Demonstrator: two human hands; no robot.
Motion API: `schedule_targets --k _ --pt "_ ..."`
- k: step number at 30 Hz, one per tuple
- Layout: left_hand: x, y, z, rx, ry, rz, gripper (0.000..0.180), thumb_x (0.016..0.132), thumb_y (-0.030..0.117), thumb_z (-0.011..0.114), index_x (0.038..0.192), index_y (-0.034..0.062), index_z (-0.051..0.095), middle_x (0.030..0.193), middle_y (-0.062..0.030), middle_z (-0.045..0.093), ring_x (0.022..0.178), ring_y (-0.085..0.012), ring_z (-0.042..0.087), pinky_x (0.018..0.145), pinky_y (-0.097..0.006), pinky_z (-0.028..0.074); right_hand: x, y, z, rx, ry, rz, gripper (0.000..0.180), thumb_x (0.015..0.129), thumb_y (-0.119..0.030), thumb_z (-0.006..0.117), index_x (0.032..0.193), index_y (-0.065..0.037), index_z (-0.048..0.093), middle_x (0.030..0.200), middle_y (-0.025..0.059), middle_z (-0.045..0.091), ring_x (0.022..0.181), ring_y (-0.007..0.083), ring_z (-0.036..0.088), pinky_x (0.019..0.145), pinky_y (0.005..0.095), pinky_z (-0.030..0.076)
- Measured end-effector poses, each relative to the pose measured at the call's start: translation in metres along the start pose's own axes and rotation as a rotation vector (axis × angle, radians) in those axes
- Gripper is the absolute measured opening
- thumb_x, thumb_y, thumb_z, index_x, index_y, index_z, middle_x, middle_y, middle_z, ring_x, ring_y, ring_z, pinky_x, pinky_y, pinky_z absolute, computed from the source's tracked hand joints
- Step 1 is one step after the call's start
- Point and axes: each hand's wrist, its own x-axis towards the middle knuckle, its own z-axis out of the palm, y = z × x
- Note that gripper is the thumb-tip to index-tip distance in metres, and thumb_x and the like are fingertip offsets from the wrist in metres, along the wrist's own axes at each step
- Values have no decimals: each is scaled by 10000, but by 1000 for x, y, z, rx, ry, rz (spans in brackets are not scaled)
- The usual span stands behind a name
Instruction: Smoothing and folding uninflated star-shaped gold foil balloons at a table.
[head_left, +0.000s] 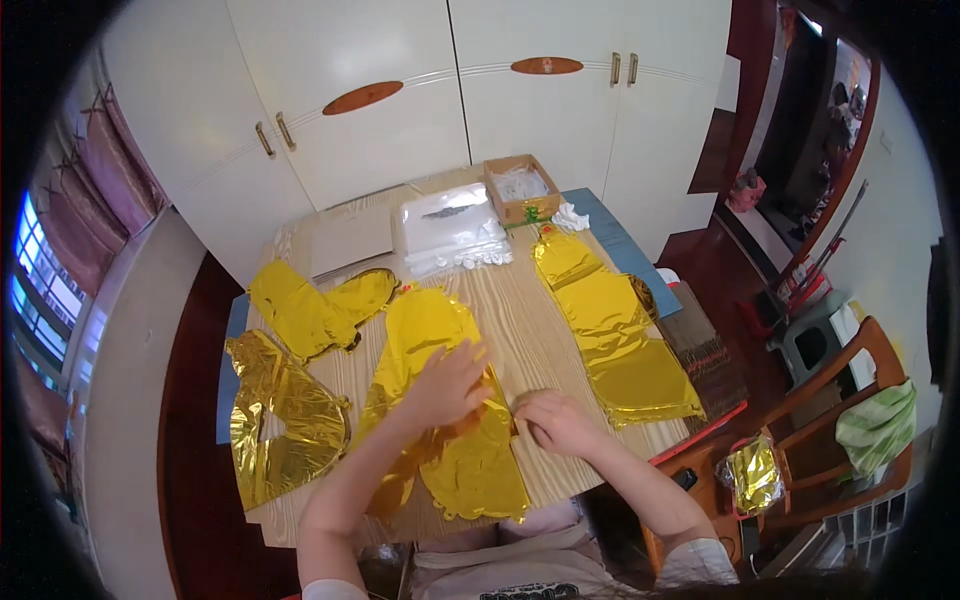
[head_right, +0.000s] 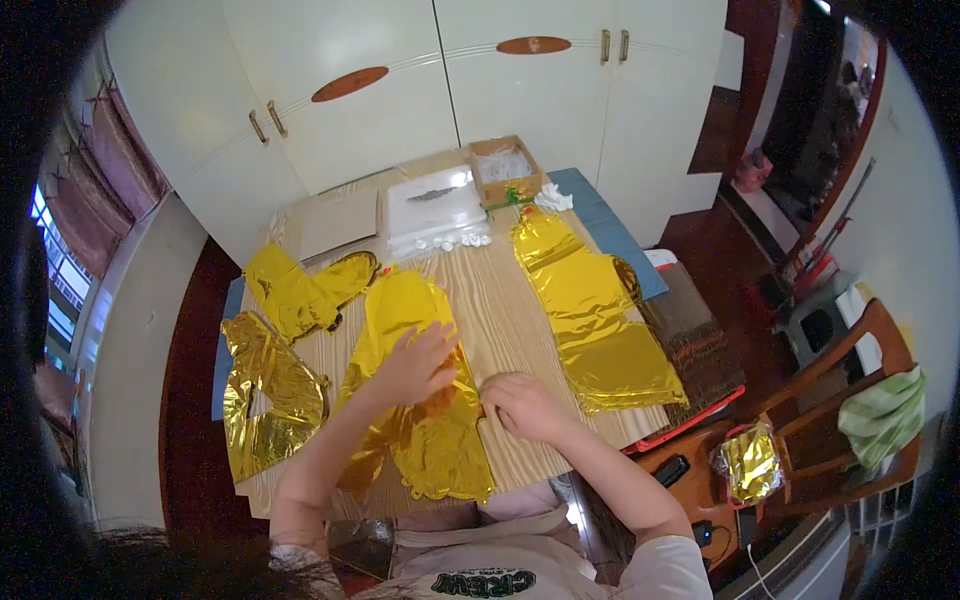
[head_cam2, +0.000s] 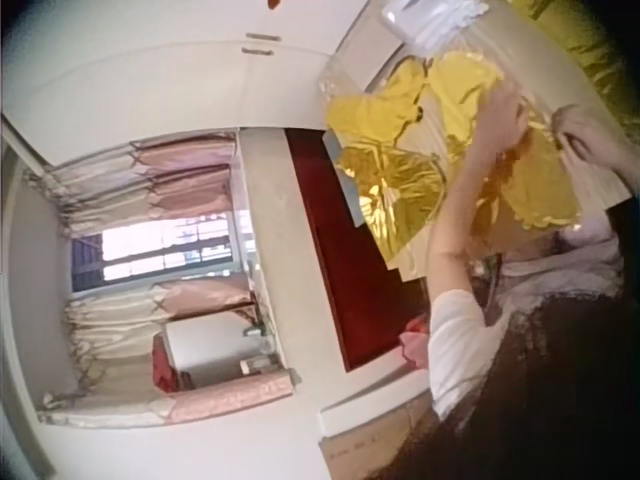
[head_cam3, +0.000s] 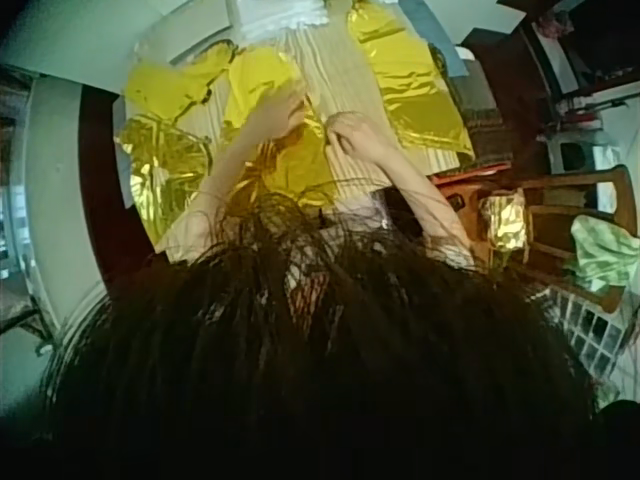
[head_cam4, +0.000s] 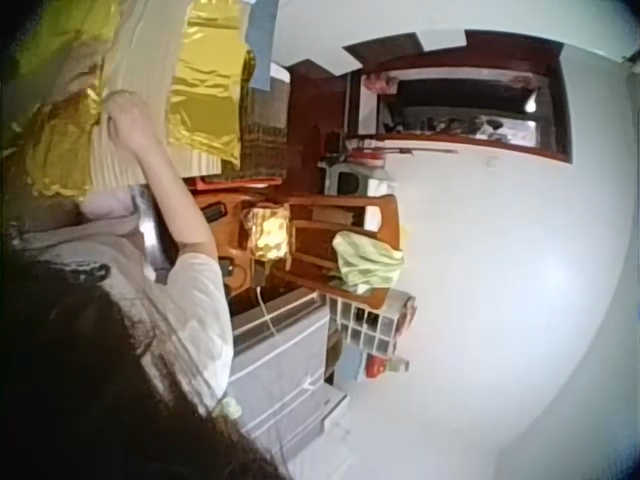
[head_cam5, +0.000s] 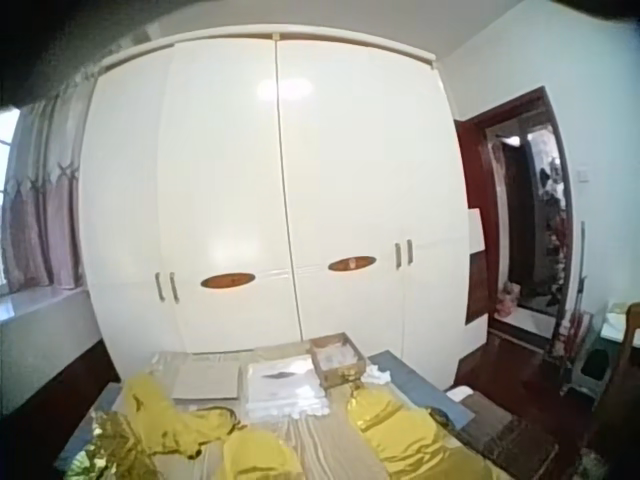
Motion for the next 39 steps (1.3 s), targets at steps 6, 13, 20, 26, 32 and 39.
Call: schedule_targets --k 6,13,20,26,32,39 --pt "-39 28 16 60 -53 11 658 933 447 515 1438 48 377 1503 -141 370 1405 -314 322 1141 -545 209 5 -8 -1 -146 -55 70 420 829 -88 588 1246 -42 581 1294 139 588 1225 293 536 1029 417 405" --pt "-44 29 25 93 105 35 625 901 407 566 1371 8 463 1446 -150 449 1357 -318 394 1095 -577 269 3 -4 2 -236 -177 74 436 892 -177 560 1306 -43 551 1359 114 554 1304 282 471 1081 437 332" --pt "-47 29 29 134 179 45 612 862 398 608 1315 -5 522 1382 -160 514 1314 -315 448 1064 -596 298 3 -4 2 -228 -187 80 432 885 -169 559 1299 -44 559 1359 106 556 1310 270 469 1083 439 331" --pt "-47 30 27 152 195 45 607 852 416 613 1284 -7 553 1359 -163 534 1302 -310 457 1051 -621 296 0 -4 3 -189 -122 29 347 828 -159 605 1163 -84 660 1292 71 608 1260 234 522 1055 434 364" --pt "-46 31 26 158 186 44 625 849 441 614 1282 -6 554 1350 -164 541 1297 -307 460 1041 -620 303 -2 -4 2 -187 -83 -34 253 774 -144 624 1000 -94 726 1181 37 667 1212 206 561 1027 423 388" --pt "-46 32 23 167 185 44 639 831 467 632 1262 1 565 1335 -159 552 1277 -300 476 1020 -621 323 0 -10 -3 -163 -65 -74 181 742 -114 611 868 -84 737 1054 17 711 1155 200 594 994 402 408"
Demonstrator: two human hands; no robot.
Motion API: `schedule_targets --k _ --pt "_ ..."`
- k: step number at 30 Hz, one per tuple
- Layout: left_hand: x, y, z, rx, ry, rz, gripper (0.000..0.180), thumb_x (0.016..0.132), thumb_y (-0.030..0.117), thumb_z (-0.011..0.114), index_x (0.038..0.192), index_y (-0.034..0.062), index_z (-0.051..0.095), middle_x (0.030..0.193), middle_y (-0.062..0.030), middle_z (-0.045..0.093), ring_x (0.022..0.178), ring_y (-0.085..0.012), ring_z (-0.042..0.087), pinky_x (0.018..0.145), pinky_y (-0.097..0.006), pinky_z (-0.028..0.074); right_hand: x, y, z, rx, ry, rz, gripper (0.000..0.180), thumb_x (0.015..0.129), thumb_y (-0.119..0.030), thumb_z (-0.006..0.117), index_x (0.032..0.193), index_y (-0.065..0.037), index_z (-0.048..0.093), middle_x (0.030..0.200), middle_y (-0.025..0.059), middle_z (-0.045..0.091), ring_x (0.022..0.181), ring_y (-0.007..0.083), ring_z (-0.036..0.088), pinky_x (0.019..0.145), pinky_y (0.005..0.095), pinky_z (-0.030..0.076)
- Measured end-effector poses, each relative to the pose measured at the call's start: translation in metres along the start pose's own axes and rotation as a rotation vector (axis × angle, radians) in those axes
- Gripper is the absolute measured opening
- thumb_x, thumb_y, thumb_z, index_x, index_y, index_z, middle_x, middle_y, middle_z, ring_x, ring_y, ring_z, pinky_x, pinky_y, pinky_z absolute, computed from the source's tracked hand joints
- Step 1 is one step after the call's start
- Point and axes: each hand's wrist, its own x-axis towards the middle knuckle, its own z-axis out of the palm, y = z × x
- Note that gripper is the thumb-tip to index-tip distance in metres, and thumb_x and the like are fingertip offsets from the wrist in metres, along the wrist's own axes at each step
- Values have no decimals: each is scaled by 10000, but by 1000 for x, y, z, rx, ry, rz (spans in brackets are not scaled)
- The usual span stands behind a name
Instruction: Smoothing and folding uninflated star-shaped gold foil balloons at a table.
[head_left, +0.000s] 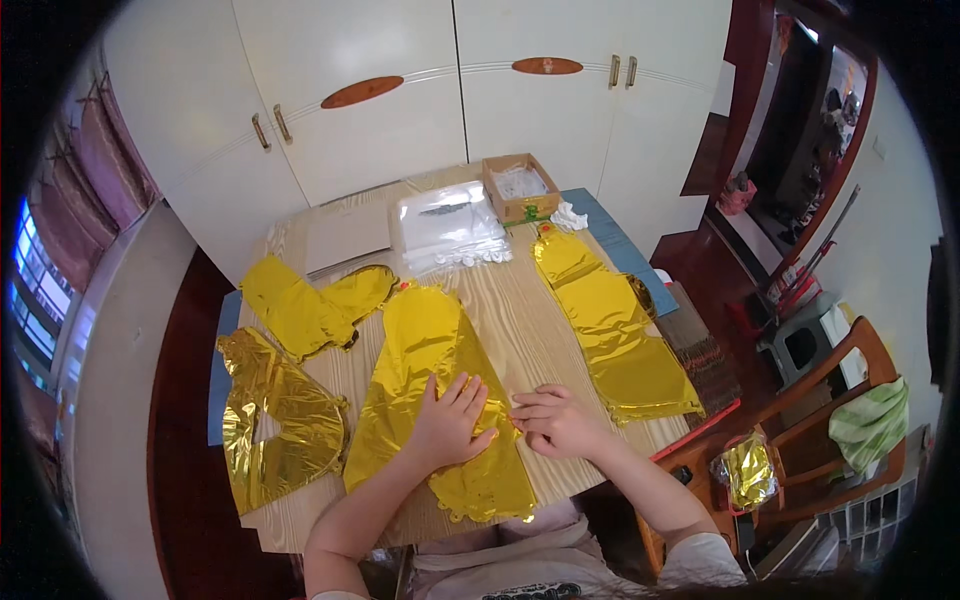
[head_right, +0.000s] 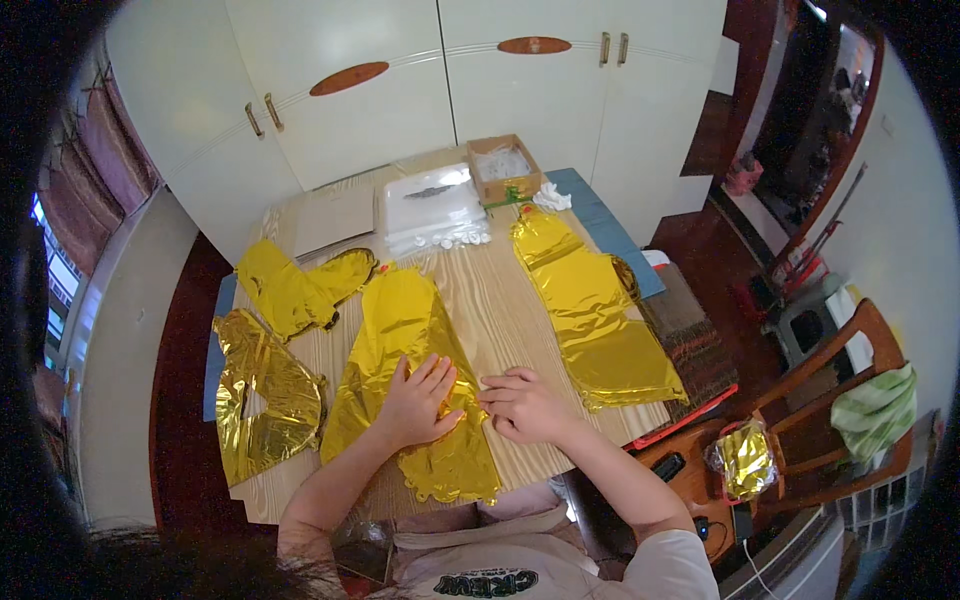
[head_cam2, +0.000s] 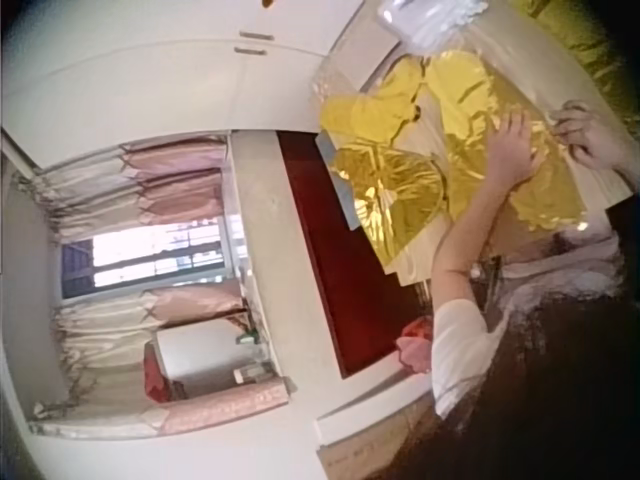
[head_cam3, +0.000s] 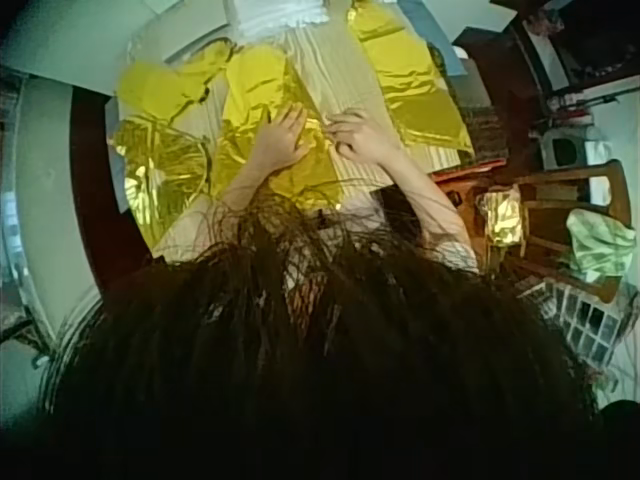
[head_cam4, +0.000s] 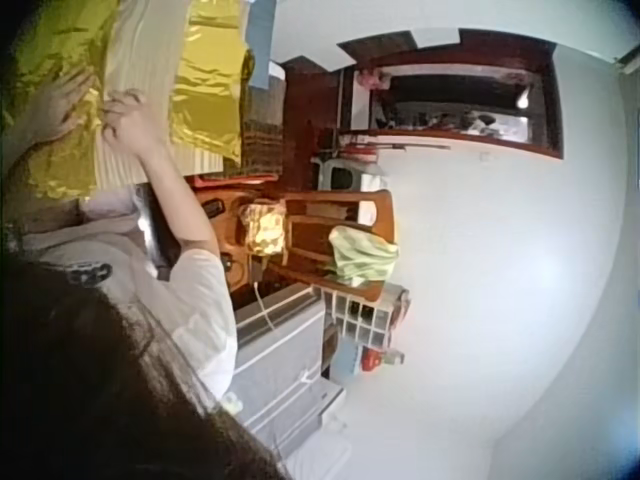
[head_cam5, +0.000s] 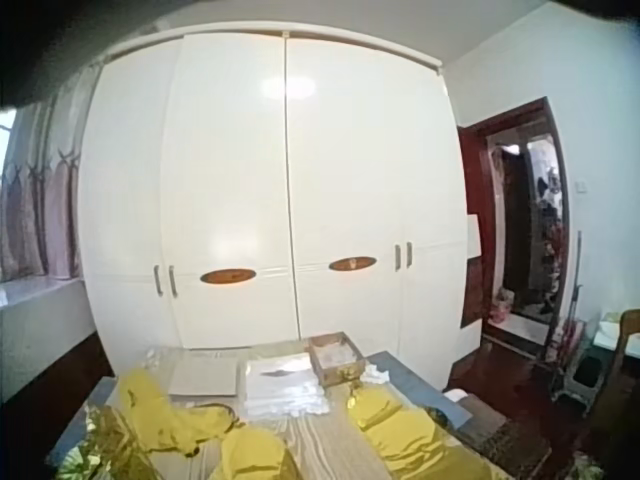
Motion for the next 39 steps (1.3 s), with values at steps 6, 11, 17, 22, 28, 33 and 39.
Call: schedule_targets --k 6,11,17,22,28,33,39 --pt "1 0 0 9 -7 -8 645 839 477 624 1272 4 557 1342 -153 548 1273 -292 480 1030 -625 315 3 -1 -4 -19 15 8 171 731 -133 607 831 -87 737 1015 12 719 1085 205 611 998 397 404" --pt "5 10 -10 -86 -55 102 602 877 436 593 1304 17 531 1350 -150 542 1261 -268 496 1054 -592 307 3 -2 -4 -6 15 38 169 736 -146 612 833 -90 739 1031 13 716 1115 216 592 1003 402 401" --pt "12 15 -10 -136 -61 151 521 873 411 590 1217 19 590 1275 -120 596 1180 -213 555 951 -480 399 1 0 -4 3 12 45 167 734 -149 624 838 -89 740 1044 19 714 1124 224 582 1000 405 404" --pt "25 18 -12 -96 -12 153 424 839 385 619 1059 25 658 1068 -84 637 962 -199 593 849 -418 414 2 0 -3 19 22 40 159 731 -146 624 825 -87 737 1036 22 715 1107 225 588 986 397 416" --pt "42 12 -10 -57 -46 41 472 835 415 612 1028 -13 667 1011 -81 642 927 -222 587 834 -395 412 1 2 -2 13 22 37 154 718 -139 622 807 -88 736 1012 23 717 1086 229 595 972 393 424" --pt "55 -1 -1 44 36 50 453 831 431 610 924 -5 685 922 -76 632 891 -225 571 793 -375 394 2 1 -3 33 34 34 156 721 -138 615 804 -89 737 1008 17 718 1073 223 597 968 389 427" --pt "69 -25 18 84 119 -7 436 847 443 587 858 22 699 871 -65 638 867 -221 576 769 -377 396 2 2 -2 26 37 32 150 721 -137 618 800 -96 739 1021 11 720 1065 215 598 964 383 429"
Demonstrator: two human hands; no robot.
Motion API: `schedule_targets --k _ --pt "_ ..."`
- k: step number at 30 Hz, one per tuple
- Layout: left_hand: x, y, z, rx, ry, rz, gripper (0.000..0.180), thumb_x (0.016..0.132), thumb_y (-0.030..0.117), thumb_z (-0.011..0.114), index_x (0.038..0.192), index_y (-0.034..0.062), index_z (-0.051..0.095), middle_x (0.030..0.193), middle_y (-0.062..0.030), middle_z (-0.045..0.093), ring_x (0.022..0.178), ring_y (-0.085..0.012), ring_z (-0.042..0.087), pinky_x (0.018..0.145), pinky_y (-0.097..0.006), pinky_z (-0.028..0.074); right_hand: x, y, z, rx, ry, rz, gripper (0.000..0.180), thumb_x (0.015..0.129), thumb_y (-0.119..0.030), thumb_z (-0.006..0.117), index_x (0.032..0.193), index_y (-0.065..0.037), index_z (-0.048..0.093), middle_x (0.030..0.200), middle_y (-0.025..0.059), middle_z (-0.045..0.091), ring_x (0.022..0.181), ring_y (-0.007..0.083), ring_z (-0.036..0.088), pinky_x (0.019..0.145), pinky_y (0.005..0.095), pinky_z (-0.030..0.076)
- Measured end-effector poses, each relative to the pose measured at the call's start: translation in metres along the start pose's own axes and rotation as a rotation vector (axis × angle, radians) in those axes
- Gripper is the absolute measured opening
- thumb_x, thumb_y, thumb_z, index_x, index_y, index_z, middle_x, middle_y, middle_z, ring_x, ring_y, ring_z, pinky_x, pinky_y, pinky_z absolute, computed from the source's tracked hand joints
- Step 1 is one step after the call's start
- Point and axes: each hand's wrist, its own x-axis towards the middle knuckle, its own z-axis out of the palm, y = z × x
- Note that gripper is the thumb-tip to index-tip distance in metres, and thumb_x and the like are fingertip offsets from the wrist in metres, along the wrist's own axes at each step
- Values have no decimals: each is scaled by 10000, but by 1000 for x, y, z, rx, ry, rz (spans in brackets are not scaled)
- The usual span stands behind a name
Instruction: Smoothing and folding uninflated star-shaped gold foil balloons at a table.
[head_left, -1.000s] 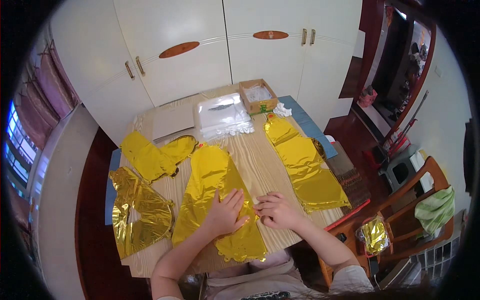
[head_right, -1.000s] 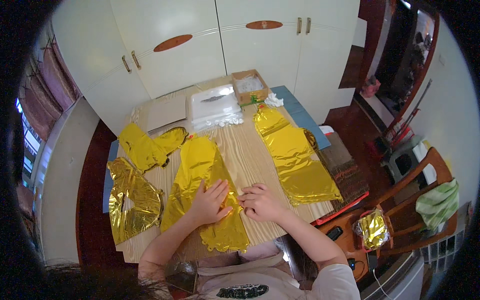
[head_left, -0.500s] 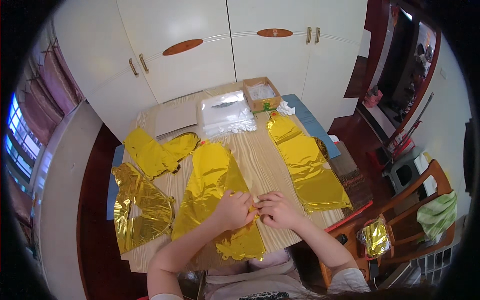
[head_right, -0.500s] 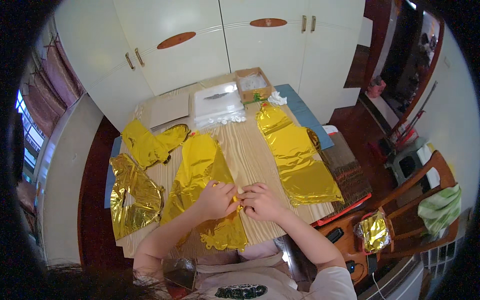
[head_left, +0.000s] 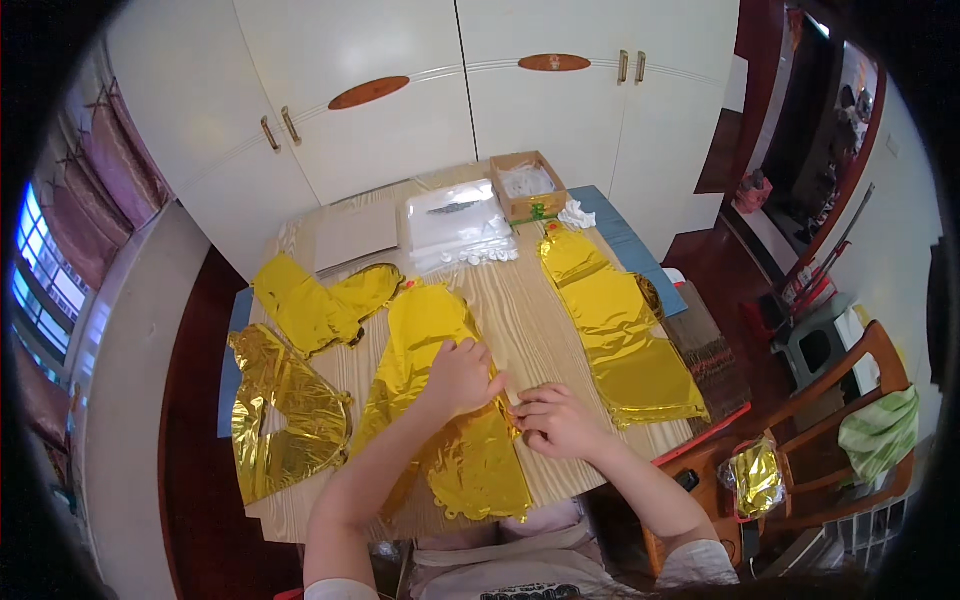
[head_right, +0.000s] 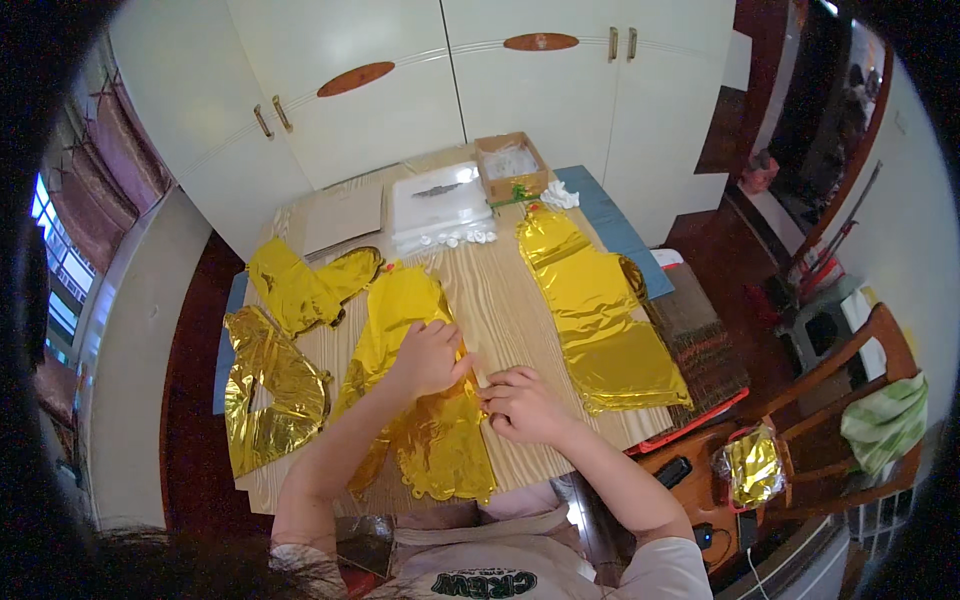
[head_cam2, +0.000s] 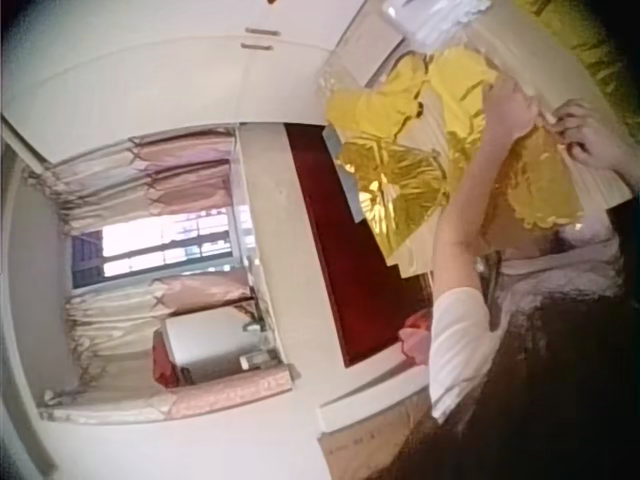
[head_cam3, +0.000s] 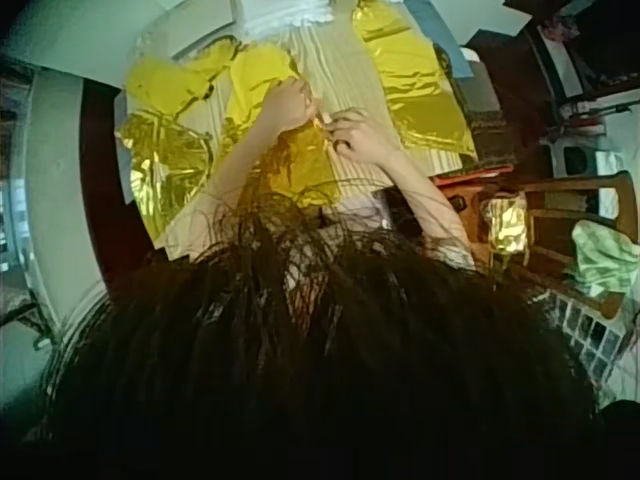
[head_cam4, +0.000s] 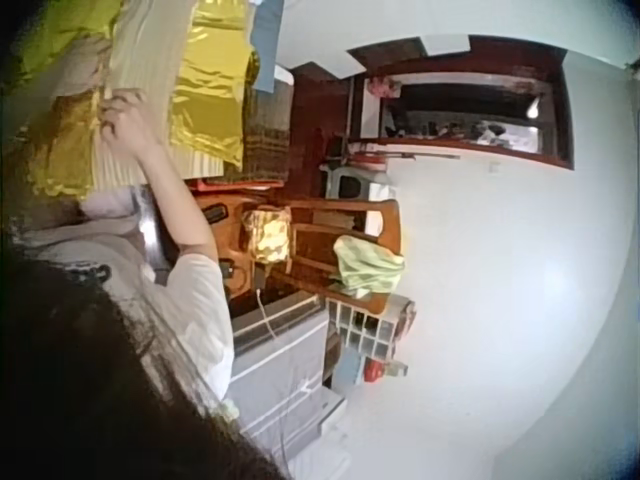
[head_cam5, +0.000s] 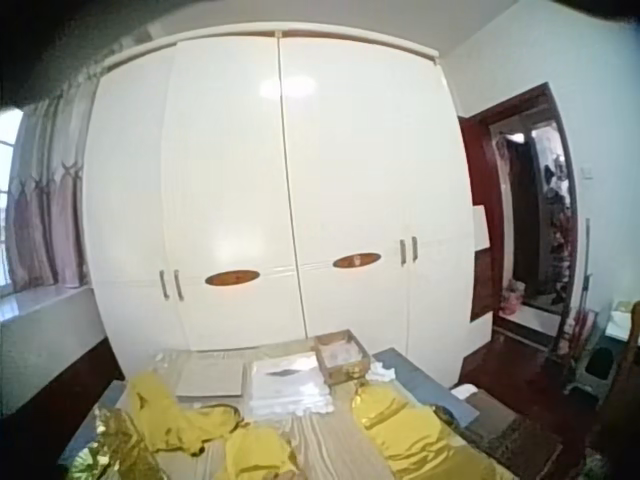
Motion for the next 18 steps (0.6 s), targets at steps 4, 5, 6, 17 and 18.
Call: schedule_targets --k 4,5,6,17,18 --pt "9 -12 9 23 8 -46 422 855 440 574 837 39 703 855 -63 643 850 -218 580 752 -382 399 -1 0 0 8 6 4 150 724 -138 618 802 -99 740 1026 11 720 1063 213 598 963 384 429" --pt "11 -16 10 38 16 -48 413 852 436 577 834 42 702 846 -62 643 843 -218 581 747 -383 398 0 0 0 12 6 3 150 725 -138 618 803 -99 740 1027 11 720 1063 213 598 963 384 428" --pt "13 -18 11 48 26 -48 404 849 431 580 831 46 700 836 -60 642 835 -217 582 741 -384 398 -1 0 0 12 4 7 151 726 -138 618 804 -98 741 1029 11 720 1063 213 599 963 385 428" --pt "31 -40 17 82 -190 -150 443 883 433 544 1053 51 689 1064 -35 671 945 -202 588 793 -404 411 -1 0 -1 29 4 1 152 727 -130 614 802 -84 738 1030 23 720 1062 221 599 965 389 428" --pt "32 -42 18 91 -193 -153 452 887 438 537 1069 53 686 1087 -34 668 965 -201 586 802 -404 411 -1 1 -1 30 6 0 152 727 -130 614 802 -82 738 1028 24 721 1062 221 599 965 390 428"
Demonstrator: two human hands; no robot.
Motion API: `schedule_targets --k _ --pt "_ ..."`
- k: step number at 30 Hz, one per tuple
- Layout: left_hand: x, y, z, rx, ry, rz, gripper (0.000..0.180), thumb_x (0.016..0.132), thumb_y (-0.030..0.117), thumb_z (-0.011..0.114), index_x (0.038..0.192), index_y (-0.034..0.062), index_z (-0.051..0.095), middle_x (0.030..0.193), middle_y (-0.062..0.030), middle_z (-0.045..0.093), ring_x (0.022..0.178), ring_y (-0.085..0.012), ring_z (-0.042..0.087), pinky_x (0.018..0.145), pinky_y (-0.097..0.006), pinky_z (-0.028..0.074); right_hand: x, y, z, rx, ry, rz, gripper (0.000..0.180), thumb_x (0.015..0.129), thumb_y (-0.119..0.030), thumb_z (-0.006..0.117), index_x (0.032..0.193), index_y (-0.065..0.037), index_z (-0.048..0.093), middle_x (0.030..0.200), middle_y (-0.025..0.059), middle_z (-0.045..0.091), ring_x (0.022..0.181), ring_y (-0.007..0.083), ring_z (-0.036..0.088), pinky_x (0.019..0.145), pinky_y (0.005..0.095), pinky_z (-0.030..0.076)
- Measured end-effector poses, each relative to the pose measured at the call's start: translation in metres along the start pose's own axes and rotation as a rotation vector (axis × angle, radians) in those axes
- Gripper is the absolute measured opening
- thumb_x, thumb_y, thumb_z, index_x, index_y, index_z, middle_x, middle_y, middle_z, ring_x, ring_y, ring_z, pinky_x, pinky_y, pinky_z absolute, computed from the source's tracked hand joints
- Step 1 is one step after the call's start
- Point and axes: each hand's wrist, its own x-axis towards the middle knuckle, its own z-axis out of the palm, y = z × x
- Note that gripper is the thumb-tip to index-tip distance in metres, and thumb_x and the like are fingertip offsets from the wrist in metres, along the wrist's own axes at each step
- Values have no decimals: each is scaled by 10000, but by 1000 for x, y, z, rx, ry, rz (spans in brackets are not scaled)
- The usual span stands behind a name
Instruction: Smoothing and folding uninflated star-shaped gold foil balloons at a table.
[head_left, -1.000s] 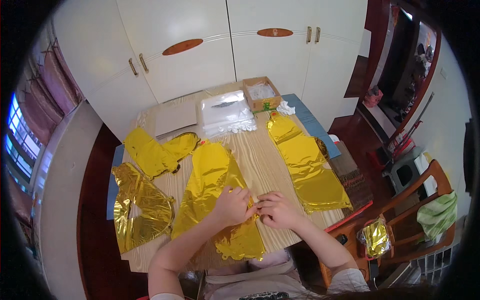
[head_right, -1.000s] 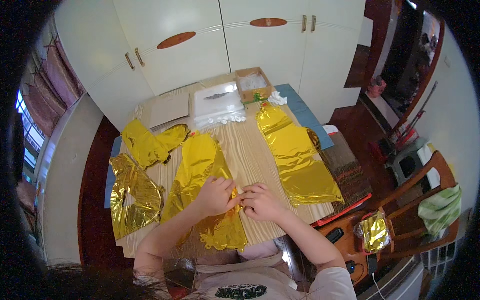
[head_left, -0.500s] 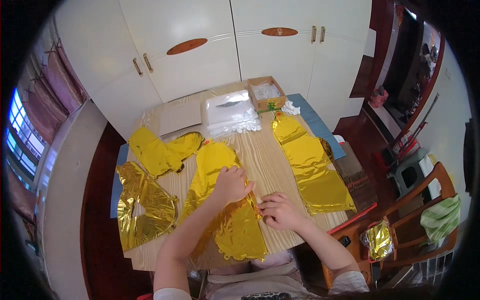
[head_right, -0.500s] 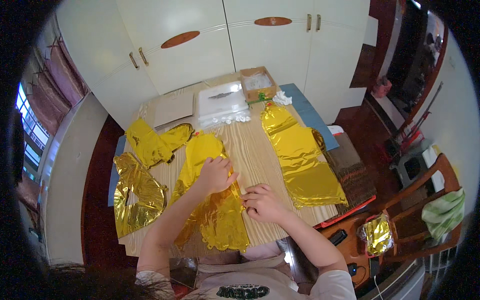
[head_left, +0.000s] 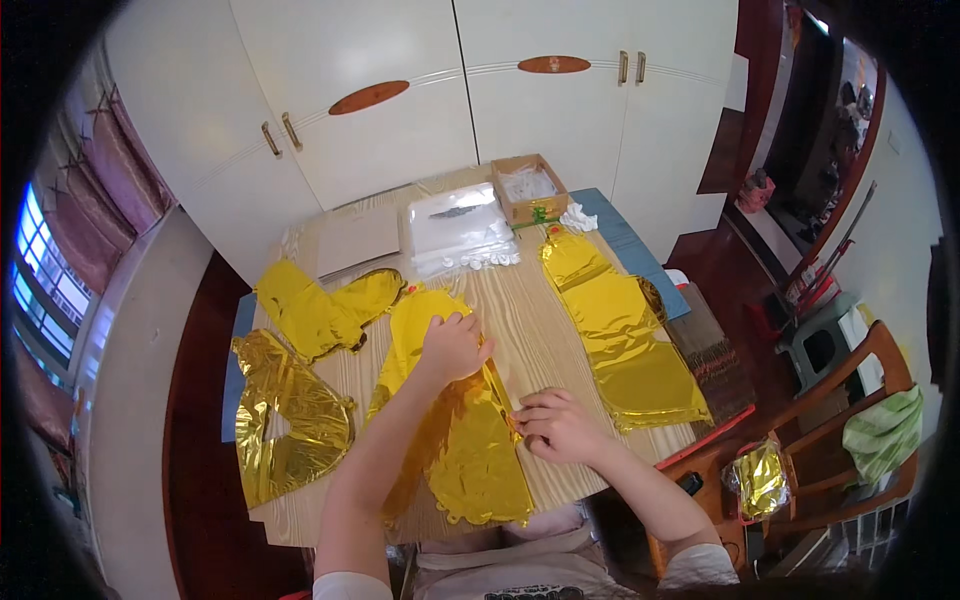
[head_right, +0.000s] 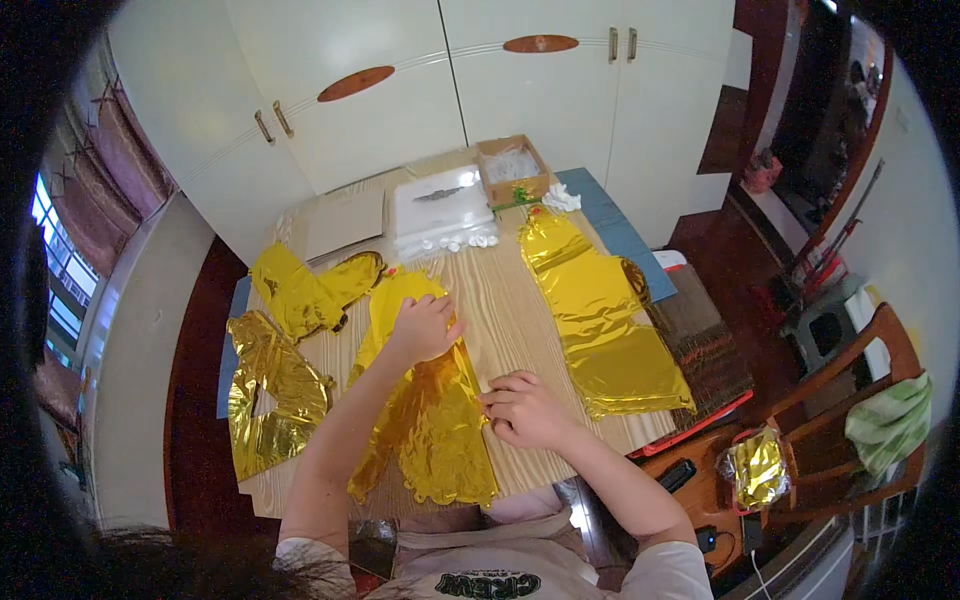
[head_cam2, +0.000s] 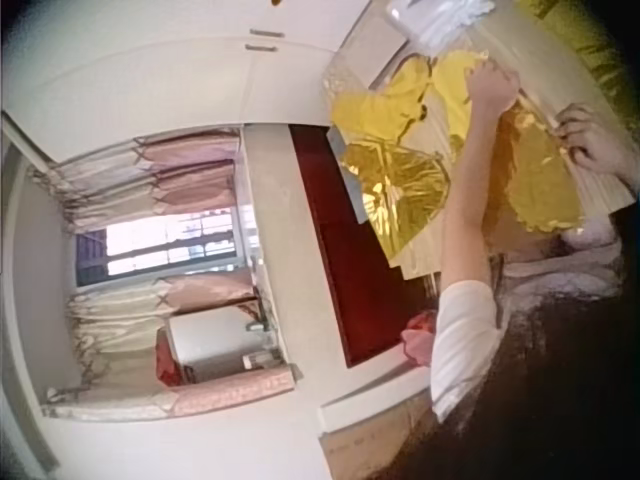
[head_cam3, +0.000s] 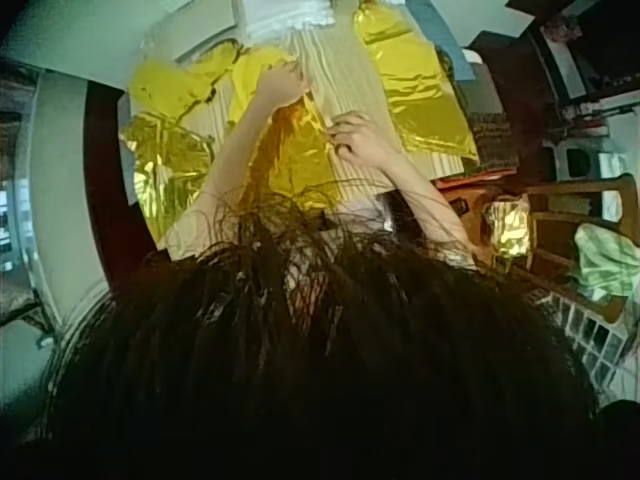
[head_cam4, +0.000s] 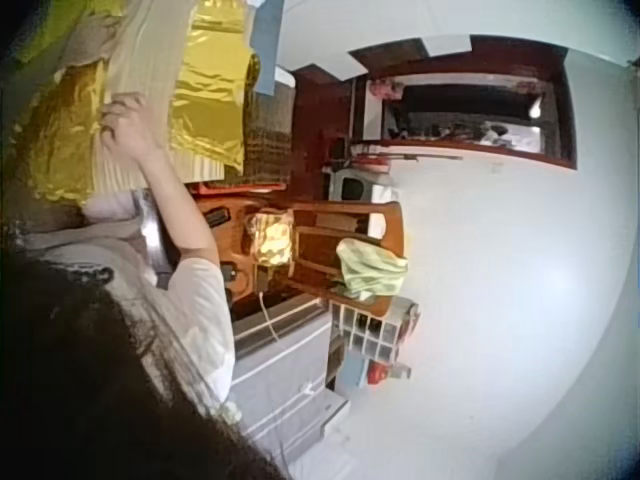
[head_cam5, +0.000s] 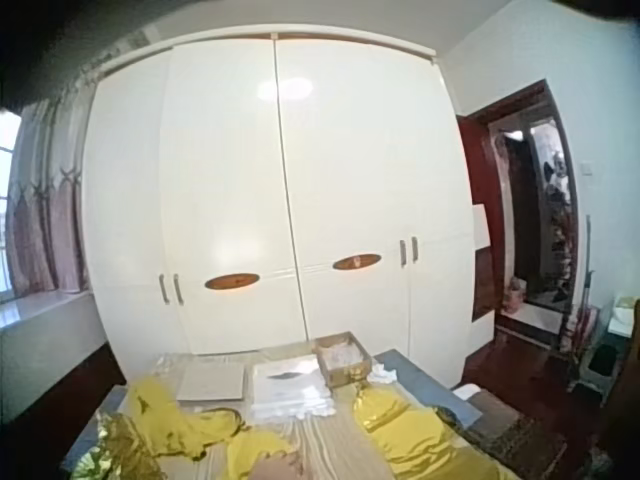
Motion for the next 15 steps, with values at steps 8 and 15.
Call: schedule_targets --k 8,15 --pt "13 -13 0 18 -191 -60 564 910 507 470 1263 85 596 1279 -25 597 1160 -188 522 922 -411 381 -1 -2 -3 11 -19 -11 135 725 -131 607 773 -81 723 1012 25 725 1057 214 609 969 376 431" --pt "20 -10 -19 1 -414 -94 986 770 745 521 1439 34 382 1461 -75 429 1304 -235 410 1019 -444 332 -4 -6 -9 -33 -75 -80 113 719 -141 623 771 -77 701 1011 32 716 1040 224 621 969 385 433"
